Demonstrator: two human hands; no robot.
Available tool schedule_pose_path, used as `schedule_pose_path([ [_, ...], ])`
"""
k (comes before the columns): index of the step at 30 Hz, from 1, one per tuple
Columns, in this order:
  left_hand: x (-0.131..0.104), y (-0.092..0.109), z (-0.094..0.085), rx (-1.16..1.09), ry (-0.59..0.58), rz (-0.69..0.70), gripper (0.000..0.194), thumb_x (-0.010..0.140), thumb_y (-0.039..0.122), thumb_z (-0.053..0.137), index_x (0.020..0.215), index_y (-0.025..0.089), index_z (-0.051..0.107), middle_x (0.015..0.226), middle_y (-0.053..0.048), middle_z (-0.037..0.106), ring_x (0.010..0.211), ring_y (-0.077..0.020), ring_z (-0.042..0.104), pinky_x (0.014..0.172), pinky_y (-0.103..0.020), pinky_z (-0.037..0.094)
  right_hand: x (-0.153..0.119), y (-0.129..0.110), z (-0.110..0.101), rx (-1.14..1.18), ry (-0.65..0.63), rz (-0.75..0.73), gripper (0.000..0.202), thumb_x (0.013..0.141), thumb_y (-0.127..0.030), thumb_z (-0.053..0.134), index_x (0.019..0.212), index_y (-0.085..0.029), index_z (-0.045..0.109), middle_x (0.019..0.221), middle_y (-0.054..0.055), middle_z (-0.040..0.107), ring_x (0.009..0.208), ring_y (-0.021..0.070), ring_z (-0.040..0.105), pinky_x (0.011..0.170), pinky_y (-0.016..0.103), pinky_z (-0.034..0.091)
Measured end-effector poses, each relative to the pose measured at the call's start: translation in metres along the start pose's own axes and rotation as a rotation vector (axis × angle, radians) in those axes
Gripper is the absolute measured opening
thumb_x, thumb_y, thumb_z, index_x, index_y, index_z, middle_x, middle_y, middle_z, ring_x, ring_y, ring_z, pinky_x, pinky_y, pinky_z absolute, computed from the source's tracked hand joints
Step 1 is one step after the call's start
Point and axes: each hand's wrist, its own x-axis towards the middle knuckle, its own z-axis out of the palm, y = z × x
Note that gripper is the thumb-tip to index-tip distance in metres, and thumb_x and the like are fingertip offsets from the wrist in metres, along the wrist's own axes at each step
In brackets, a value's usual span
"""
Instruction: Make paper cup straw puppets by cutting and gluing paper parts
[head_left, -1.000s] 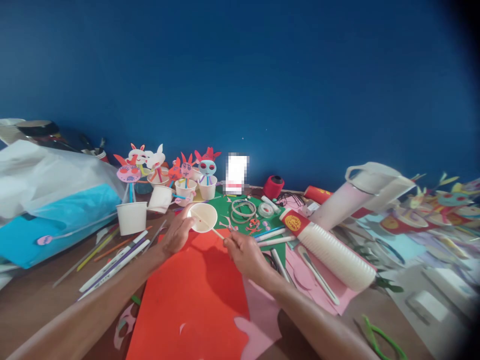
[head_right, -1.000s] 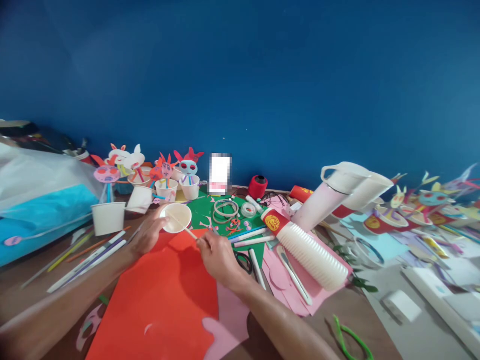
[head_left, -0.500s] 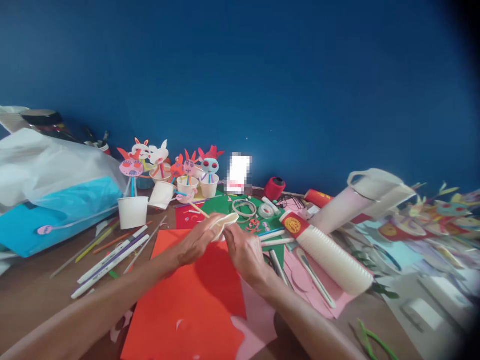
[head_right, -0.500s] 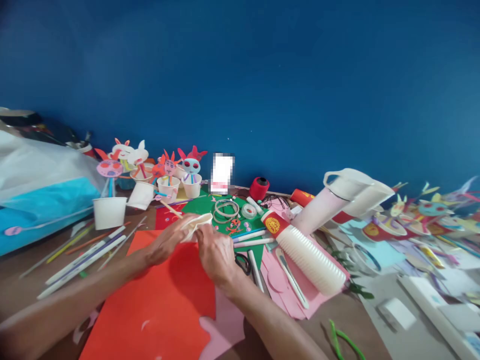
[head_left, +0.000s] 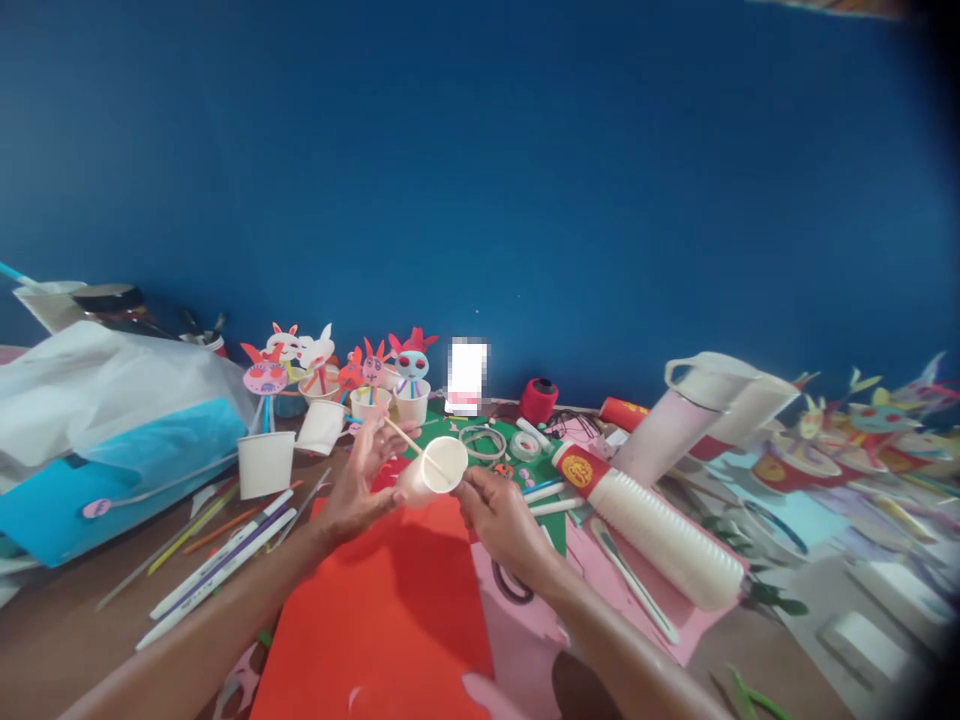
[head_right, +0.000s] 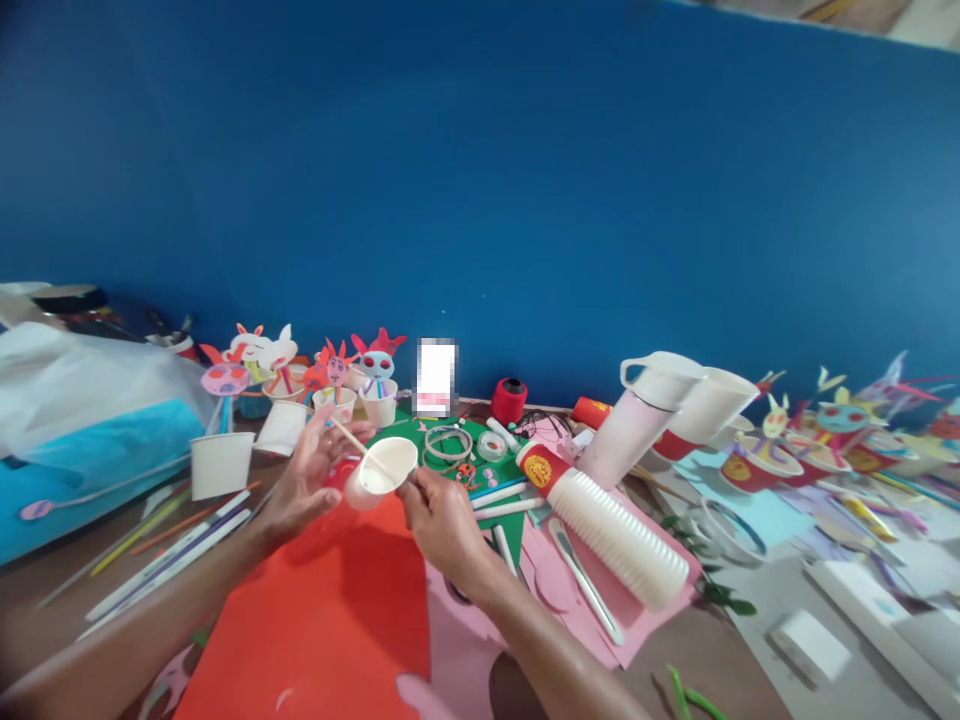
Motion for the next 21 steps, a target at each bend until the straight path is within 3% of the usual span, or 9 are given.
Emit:
schedule_pose_path([
  [3,0.000,-0.003,-0.003,0.055,-0.086,-0.066,0.105,0.059,0.057,0.063,0.137,0.021,0.003,0.130,-0.017,0.039,0.118,-0.0289,0.040,0.096,-0.042,0.033,-0.001,-0.001,-0.003,0.044,-0.016,0.007,0.031,0.086,-0.034,0.038,0.061,-0.017,0.044,0.052,-0.004,0.042,0.049,0.0078,0.038,0.047,0.019,0.025],
  [6,0.003,-0.001,-0.006,0.142,-0.289,-0.188,0.093,0.056,0.061,0.061,0.132,0.019,0.028,0.115,-0.013,0.053,0.106,-0.0284,0.049,0.087,-0.039,0.039,-0.002,-0.005,-0.005,0.054,-0.071,-0.032,0.031,0.087,-0.032,0.038,0.060,-0.017,0.045,0.053,-0.004,0.043,0.051,0.0082,0.038,0.048,0.020,0.026],
  [10,0.009,0.017,-0.010,0.282,-0.455,-0.287,0.057,0.055,0.056,0.063,0.095,0.016,0.062,0.077,-0.003,0.062,0.078,-0.0224,0.055,0.067,-0.029,0.045,-0.003,-0.009,-0.006,0.044,-0.117,-0.090,0.029,0.086,-0.028,0.039,0.059,-0.017,0.043,0.055,-0.004,0.041,0.053,0.0079,0.037,0.049,0.020,0.025],
  [14,0.012,0.033,-0.012,0.367,-0.472,-0.276,0.030,0.054,0.043,0.068,0.064,0.015,0.064,0.068,0.000,0.059,0.072,-0.0179,0.052,0.064,-0.024,0.042,-0.002,-0.009,-0.004,0.073,-0.168,-0.103,0.028,0.086,-0.026,0.038,0.060,-0.017,0.043,0.057,-0.005,0.037,0.053,0.0071,0.035,0.049,0.019,0.024],
  [21,0.011,0.029,-0.009,0.466,-0.361,-0.317,0.024,0.064,0.035,0.058,0.052,0.014,0.058,0.061,0.000,0.058,0.061,-0.0150,0.051,0.053,-0.022,0.040,-0.001,-0.001,0.000,0.078,-0.150,-0.085,0.019,0.086,-0.026,0.040,0.074,-0.017,0.053,0.060,-0.004,0.044,0.055,0.0077,0.039,0.051,0.018,0.028],
])
